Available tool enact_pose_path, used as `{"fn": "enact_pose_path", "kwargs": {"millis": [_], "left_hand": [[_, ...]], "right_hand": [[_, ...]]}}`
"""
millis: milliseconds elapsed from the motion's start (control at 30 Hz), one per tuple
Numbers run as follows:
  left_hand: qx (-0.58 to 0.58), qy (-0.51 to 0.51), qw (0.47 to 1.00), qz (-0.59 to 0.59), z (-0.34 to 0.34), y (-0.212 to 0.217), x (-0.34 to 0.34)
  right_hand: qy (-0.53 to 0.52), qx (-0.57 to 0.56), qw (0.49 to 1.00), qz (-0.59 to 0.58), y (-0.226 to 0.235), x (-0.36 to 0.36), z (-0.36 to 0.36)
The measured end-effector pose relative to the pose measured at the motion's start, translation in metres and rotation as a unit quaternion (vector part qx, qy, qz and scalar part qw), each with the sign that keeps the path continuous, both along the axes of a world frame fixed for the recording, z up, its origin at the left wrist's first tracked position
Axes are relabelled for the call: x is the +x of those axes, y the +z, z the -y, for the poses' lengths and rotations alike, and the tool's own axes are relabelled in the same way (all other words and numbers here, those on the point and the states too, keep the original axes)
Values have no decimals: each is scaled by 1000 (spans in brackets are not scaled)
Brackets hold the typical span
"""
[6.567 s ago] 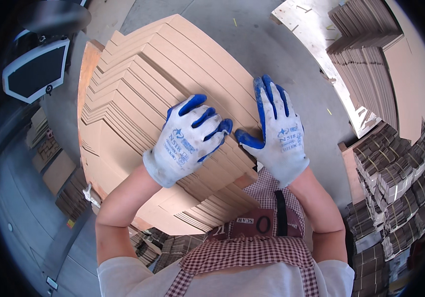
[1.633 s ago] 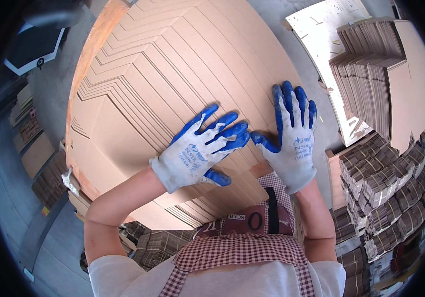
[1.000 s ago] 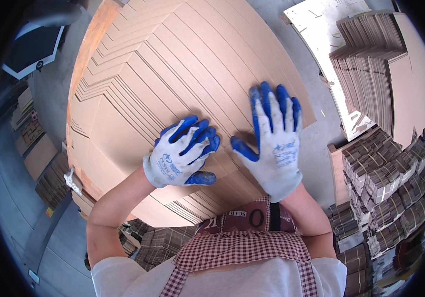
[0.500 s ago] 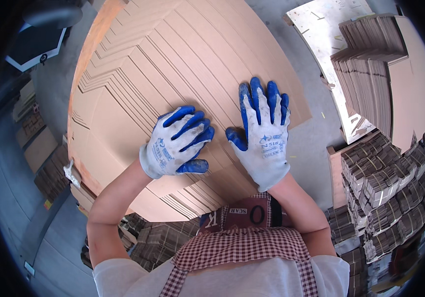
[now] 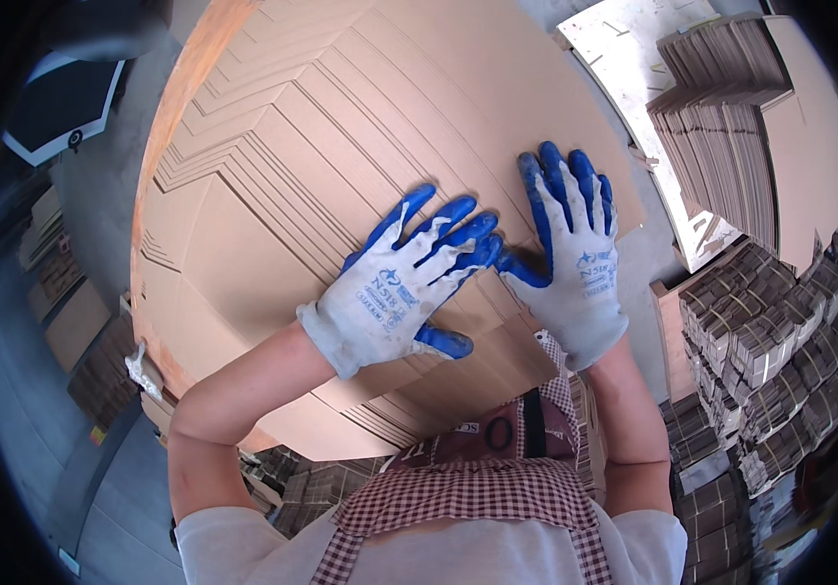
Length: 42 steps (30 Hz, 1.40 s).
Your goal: The person handles flat cardboard pieces, aligns them, and applies a white paste from a container onto the surface using a small tool. The person spreads the paste in parallel strokes across the cardboard.
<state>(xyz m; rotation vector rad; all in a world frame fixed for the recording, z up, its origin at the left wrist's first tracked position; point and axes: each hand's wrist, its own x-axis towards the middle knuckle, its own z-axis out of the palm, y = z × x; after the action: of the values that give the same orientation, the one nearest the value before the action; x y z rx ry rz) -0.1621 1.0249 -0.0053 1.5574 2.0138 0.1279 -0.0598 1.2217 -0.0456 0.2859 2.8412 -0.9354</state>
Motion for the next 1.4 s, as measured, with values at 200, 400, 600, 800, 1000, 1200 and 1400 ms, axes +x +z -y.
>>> {"fn": "enact_pose_path", "kwargs": {"millis": [200,400,600,800,1000,1200,1400], "left_hand": [[-5,6,1000,18,13,0,3],[19,20,999,25,17,-9,4],[74,30,996,40,19,-4,0],[165,61,984,2,8,-4,-9],[139,17,989,-50,-2,1,-3],[124,3,989,-75,-10,-1,13],[163,34,986,-10,7,-14,21]], "right_hand": [[-6,14,1000,5,-4,0,3],[-5,1,1000,-7,-4,2,3],[-5,6,1000,11,1,7,10],[-7,-1,1000,6,0,4,9],[-10,13,1000,-8,-4,6,10],[-9,18,1000,-15,-3,6,11],[-5,23,1000,-16,-2,6,12]]}}
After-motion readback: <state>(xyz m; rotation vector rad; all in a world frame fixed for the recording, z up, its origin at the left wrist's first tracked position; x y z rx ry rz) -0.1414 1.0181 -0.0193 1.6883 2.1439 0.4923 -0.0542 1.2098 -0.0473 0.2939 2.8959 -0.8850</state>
